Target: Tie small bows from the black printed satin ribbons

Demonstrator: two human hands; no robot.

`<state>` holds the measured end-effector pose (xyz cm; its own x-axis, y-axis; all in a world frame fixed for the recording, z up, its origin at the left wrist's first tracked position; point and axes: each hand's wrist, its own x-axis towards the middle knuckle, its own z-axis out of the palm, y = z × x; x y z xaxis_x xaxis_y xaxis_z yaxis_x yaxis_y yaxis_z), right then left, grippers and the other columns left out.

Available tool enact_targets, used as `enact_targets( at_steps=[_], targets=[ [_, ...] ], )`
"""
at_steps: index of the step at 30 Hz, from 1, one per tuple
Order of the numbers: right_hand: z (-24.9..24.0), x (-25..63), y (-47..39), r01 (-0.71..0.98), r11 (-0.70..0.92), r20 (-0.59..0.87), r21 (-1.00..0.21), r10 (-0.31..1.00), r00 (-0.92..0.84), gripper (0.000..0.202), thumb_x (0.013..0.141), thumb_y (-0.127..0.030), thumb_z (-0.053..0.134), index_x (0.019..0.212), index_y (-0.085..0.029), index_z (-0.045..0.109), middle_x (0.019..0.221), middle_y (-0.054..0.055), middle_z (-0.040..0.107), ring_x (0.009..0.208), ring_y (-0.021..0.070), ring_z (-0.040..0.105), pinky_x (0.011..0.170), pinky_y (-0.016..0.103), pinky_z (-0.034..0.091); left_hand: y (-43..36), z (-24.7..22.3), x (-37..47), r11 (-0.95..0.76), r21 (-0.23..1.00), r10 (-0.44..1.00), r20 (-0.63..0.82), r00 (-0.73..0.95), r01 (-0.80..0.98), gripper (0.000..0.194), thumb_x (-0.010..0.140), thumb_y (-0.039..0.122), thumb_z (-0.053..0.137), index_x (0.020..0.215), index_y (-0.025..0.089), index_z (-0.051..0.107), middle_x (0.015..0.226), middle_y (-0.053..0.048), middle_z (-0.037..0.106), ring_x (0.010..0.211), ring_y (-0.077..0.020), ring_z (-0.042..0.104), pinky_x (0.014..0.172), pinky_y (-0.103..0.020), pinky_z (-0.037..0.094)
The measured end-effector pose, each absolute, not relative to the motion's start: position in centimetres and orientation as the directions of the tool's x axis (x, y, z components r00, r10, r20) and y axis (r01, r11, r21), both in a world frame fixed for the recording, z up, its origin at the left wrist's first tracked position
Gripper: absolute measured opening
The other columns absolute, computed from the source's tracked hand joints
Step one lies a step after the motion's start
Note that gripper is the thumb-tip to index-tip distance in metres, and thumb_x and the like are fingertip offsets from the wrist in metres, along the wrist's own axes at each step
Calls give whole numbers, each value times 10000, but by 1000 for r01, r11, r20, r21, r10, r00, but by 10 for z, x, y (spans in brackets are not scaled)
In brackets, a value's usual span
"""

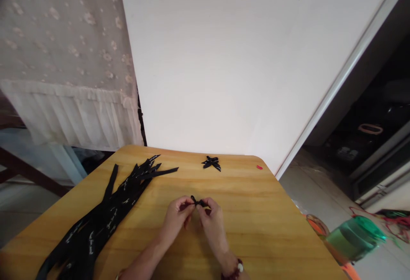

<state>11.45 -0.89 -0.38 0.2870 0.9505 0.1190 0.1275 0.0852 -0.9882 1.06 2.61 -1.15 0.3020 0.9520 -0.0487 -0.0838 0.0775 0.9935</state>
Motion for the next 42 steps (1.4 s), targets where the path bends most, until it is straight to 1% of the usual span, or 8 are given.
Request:
enact_targets(
  at_steps=[10,15,25,27,30,33,37,42],
  targets=[
    [0,113,-12,80,125,144,-989,936,321,143,633,-296,572,650,-159,537,428,-63,451,369,73,388,372,184,315,23,1,3,389,881,863,-247,441,-269,196,571,282,611,555,149,468,396,74,401,310,-36,355,280,-146,228],
    [2,111,-14,149,181,218,-972,933,288,96,657,-259,553,633,-168,531,477,-50,472,410,78,402,396,185,328,24,1,0,481,830,828,-323,458,-284,213,500,198,646,671,139,535,468,68,473,316,-24,378,286,-140,228],
    [5,116,-12,103,59,84,-993,963,256,208,634,-323,577,538,-159,491,411,-83,370,344,50,316,331,168,244,25,4,-1,329,931,886,-246,394,-157,107,577,208,595,594,142,511,370,87,424,199,-11,262,221,-145,124],
    [5,117,-12,110,38,67,-993,960,273,229,632,-335,576,517,-158,489,404,-80,372,341,49,316,328,168,239,24,4,-1,366,913,866,-264,425,-178,105,573,196,599,601,140,515,395,72,463,221,-31,347,233,-143,193],
    [2,117,-11,103,36,65,-994,955,288,239,626,-365,578,542,-153,506,443,-59,433,355,54,346,331,169,261,22,4,-1,449,840,836,-274,475,-305,144,543,164,634,642,134,533,549,10,574,450,-100,554,373,-178,402],
    [-1,116,-10,110,55,85,-992,953,290,252,621,-384,586,557,-154,505,466,-49,458,374,61,370,338,167,280,22,2,1,457,804,842,-254,475,-380,186,509,142,672,648,119,551,599,-4,584,534,-99,554,504,-228,472],
    [3,115,-11,111,49,79,-993,955,285,293,664,-418,543,540,-161,474,442,-62,421,343,52,353,322,165,270,22,0,3,395,850,876,-236,420,-348,160,517,161,665,598,112,536,493,30,522,417,-64,475,414,-210,446],
    [7,117,-13,133,45,81,-990,958,275,284,658,-428,552,577,-162,494,465,-51,470,320,47,363,308,162,265,21,0,3,410,858,867,-261,425,-308,186,547,213,646,627,134,498,526,14,561,400,-109,541,313,-175,367]
  ],
)
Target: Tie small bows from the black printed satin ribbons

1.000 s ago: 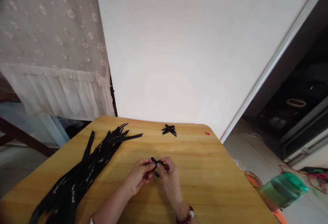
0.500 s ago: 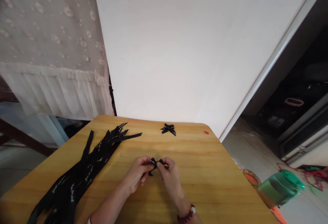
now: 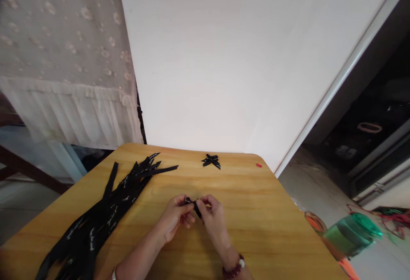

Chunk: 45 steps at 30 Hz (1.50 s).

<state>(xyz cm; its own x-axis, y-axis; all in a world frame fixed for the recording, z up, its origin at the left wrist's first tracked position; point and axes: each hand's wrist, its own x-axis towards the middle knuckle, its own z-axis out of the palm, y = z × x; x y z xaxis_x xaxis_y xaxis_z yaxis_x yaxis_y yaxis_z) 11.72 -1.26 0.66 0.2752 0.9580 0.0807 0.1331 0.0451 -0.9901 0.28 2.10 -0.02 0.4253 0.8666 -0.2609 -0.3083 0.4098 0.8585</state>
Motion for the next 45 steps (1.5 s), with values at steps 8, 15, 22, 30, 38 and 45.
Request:
enact_targets(
  at_steps=[8,15,22,30,38,45],
  targets=[
    [-6,117,-11,246,91,160,-965,948,277,256,676,-413,541,577,-180,501,484,-29,517,348,77,419,322,176,305,22,-5,5,416,831,877,-258,406,-370,188,514,163,677,644,109,551,566,-22,605,510,-113,569,514,-235,471],
    [-3,113,-14,327,110,199,-939,948,250,215,756,-354,462,608,-198,463,464,-45,476,384,92,446,367,179,330,21,-3,5,377,896,865,-250,436,-233,133,566,215,614,600,95,568,459,-25,581,426,-119,538,449,-241,444],
    [-6,112,-16,357,105,204,-928,946,253,214,785,-357,410,633,-208,428,444,-70,432,326,80,402,356,187,291,20,-1,5,411,890,846,-292,445,-198,113,566,201,591,608,100,562,440,-23,577,413,-120,535,437,-244,449],
    [-3,115,-14,348,96,213,-933,924,316,254,759,-388,436,598,-192,436,460,-61,422,377,78,396,366,179,290,22,-4,5,417,868,846,-262,465,-269,121,558,186,606,610,93,548,454,-18,568,420,-107,529,432,-228,445],
    [3,119,-11,199,45,82,-979,980,183,206,682,-330,529,567,-165,485,474,-47,460,374,63,365,350,174,276,21,2,4,377,867,876,-219,429,-327,215,537,192,650,661,127,487,512,9,574,422,-111,545,400,-222,452],
    [-6,120,-9,243,81,129,-967,974,189,182,695,-296,515,570,-166,490,463,-58,425,384,64,343,367,179,266,21,0,2,358,888,901,-247,357,-288,255,626,362,591,595,143,464,352,71,434,234,-75,417,221,-156,291]
  ],
)
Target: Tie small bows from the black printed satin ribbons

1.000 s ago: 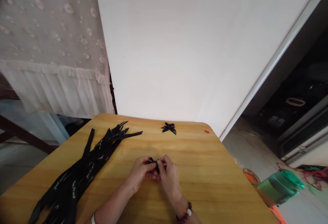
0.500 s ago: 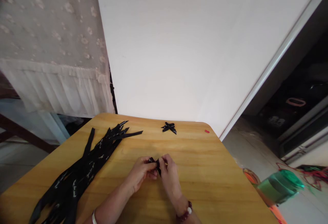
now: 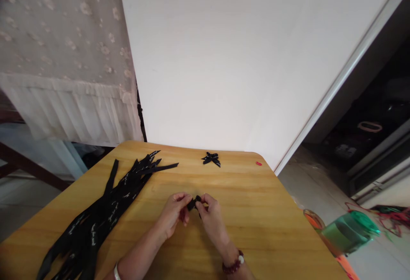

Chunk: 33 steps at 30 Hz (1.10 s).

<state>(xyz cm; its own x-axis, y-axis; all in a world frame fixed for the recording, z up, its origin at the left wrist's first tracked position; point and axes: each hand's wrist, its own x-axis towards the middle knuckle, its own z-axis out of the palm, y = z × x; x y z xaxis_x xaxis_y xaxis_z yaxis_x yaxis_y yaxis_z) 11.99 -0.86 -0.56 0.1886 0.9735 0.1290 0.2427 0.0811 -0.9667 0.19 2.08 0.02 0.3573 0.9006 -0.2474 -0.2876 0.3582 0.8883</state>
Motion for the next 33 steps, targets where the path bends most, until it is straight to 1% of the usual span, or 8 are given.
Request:
enact_targets(
  at_steps=[2,4,6,9,12,18,24,33],
  targets=[
    [-8,120,-9,235,75,125,-969,970,207,192,711,-315,505,588,-168,485,442,-72,402,343,52,299,342,178,237,22,0,0,373,870,907,-268,326,-322,252,624,365,597,607,147,472,377,67,465,220,-57,386,205,-145,251],
    [-9,121,-8,232,75,132,-970,962,240,209,718,-339,501,601,-166,492,445,-70,415,327,46,290,330,177,231,23,0,-2,405,826,904,-299,304,-393,240,601,341,626,657,146,497,494,46,548,235,-34,384,206,-139,242],
    [-8,122,-8,230,78,141,-970,952,272,223,709,-356,513,595,-165,494,462,-60,445,327,46,302,326,177,238,23,2,-3,452,787,880,-314,358,-421,232,557,272,672,669,136,522,506,43,551,269,-29,406,238,-136,293],
    [-7,121,-8,238,86,154,-967,946,284,217,687,-356,538,585,-168,503,485,-45,481,357,60,364,334,174,269,21,3,-2,509,753,830,-302,469,-417,239,505,183,707,677,113,556,525,13,566,414,-75,523,345,-157,410],
    [-6,118,-9,243,110,176,-964,946,271,193,662,-328,567,571,-170,505,515,-34,496,423,79,435,365,169,315,20,3,2,466,760,853,-249,458,-453,212,489,153,713,627,99,561,544,-3,570,460,-84,528,396,-183,447],
    [1,116,-11,100,26,47,-995,976,213,224,716,-382,489,654,-167,478,445,-75,430,254,20,291,251,143,207,22,0,1,441,767,876,-254,410,-466,163,528,166,689,598,97,559,477,5,550,411,-84,507,344,-178,424],
    [2,116,-10,31,-9,-3,-999,985,174,249,636,-315,578,810,-158,495,556,-55,505,281,14,333,252,133,237,23,1,0,466,748,874,-305,379,-472,109,557,109,661,611,77,572,503,-30,593,431,-96,550,373,-167,448],
    [5,116,-11,28,35,41,-999,969,245,224,590,-243,572,788,-161,505,557,-60,476,322,22,349,279,133,250,25,2,0,493,698,869,-374,323,-519,68,599,42,627,591,76,568,489,-20,581,453,-90,569,460,-170,498]
  ],
)
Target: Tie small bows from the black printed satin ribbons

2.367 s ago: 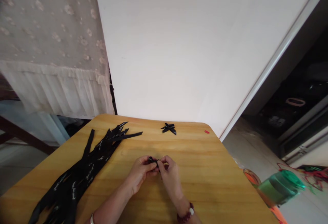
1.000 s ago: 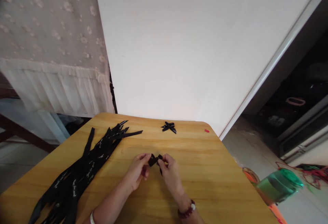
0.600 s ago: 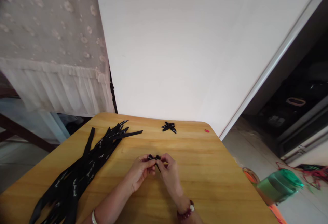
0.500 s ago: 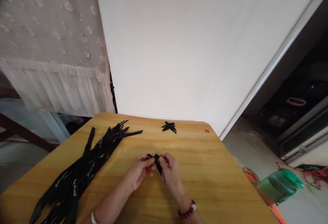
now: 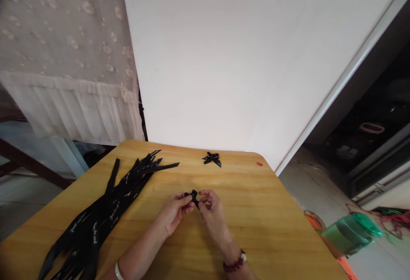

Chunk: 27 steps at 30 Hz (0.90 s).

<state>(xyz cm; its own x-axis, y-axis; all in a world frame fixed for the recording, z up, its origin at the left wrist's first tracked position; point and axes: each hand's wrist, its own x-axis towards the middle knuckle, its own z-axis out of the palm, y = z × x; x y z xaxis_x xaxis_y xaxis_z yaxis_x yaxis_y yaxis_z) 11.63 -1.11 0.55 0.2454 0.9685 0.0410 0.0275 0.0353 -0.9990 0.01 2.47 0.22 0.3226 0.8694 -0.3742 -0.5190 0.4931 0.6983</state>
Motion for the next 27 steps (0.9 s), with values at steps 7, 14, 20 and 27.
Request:
enact_targets(
  at_steps=[7,14,20,27],
  targets=[
    [11,120,-13,71,9,27,-997,965,259,250,671,-396,535,710,-149,534,480,-55,459,312,33,300,293,158,216,24,3,-1,451,750,882,-290,372,-483,181,548,34,645,669,104,530,650,-51,638,592,-147,623,526,-208,512],
    [9,121,-13,96,-7,10,-995,984,177,194,637,-337,588,615,-158,518,429,-72,434,335,48,336,329,166,254,20,4,1,381,867,872,-220,438,-322,179,557,182,646,656,119,510,564,-17,606,451,-126,576,391,-213,461],
    [9,120,-12,153,59,84,-987,982,167,152,625,-297,574,597,-152,536,523,-21,523,454,92,459,385,177,319,20,5,3,365,890,886,-241,396,-274,237,584,320,622,650,112,530,538,-6,578,375,-114,536,346,-219,423],
    [7,119,-14,83,-5,4,-997,995,98,204,656,-337,557,581,-164,480,399,-91,378,318,35,294,320,160,210,21,2,4,342,896,893,-216,394,-283,266,584,371,618,578,139,487,431,32,513,348,-110,504,350,-226,411]
  ],
)
